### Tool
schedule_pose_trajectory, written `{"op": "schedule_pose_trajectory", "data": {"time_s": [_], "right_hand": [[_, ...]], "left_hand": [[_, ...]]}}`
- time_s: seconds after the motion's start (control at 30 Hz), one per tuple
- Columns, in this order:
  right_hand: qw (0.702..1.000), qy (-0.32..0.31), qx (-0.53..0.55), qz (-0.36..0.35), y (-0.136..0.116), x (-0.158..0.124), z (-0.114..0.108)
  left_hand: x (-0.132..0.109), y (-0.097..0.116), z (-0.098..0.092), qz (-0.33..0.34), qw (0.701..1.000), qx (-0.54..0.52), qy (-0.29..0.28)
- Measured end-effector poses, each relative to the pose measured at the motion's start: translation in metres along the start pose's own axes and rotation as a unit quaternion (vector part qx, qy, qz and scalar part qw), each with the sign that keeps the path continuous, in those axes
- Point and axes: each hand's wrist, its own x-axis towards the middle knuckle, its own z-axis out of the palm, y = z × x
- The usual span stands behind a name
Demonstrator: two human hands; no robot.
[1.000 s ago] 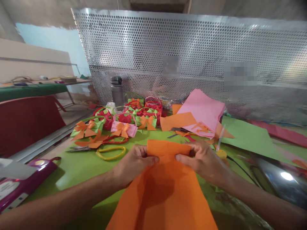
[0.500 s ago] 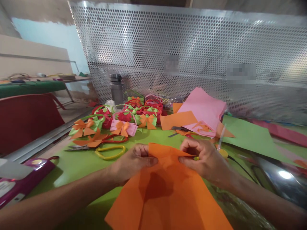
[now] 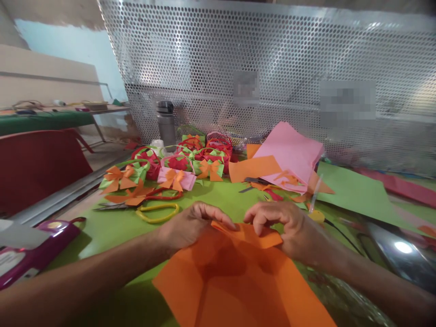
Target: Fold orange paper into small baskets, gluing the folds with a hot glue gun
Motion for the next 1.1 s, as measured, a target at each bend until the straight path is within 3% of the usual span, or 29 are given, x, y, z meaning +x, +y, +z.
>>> {"op": "schedule_pose_trajectory", "data": {"time_s": [0.17,0.27,0.37,0.53,0.7,0.87,1.1], "right_hand": [[0.998,-0.039,-0.028,0.033,-0.002,0.000,0.000],[0.997,-0.027,-0.029,0.064,-0.005,0.001,-0.001],[0.992,0.013,-0.002,0.128,-0.007,0.003,-0.003],[0.973,-0.030,0.023,0.227,-0.001,0.004,-0.008],[0.966,-0.004,-0.029,0.256,0.000,0.005,-0.010],[0.966,-0.042,-0.022,0.255,-0.001,0.006,-0.009],[0.974,-0.045,-0.008,0.221,0.000,0.004,-0.008]], "left_hand": [[0.001,-0.003,-0.002,0.013,0.999,0.008,-0.032],[0.002,-0.004,0.000,0.017,0.999,0.001,-0.048],[0.003,-0.005,0.002,0.013,0.997,-0.008,-0.071],[0.002,-0.004,0.004,0.008,0.996,-0.038,-0.079],[-0.001,0.007,0.008,-0.022,0.997,-0.016,-0.078],[0.000,0.009,0.007,-0.062,0.996,0.005,-0.064],[0.001,0.005,0.005,-0.047,0.991,-0.030,-0.125]]}}
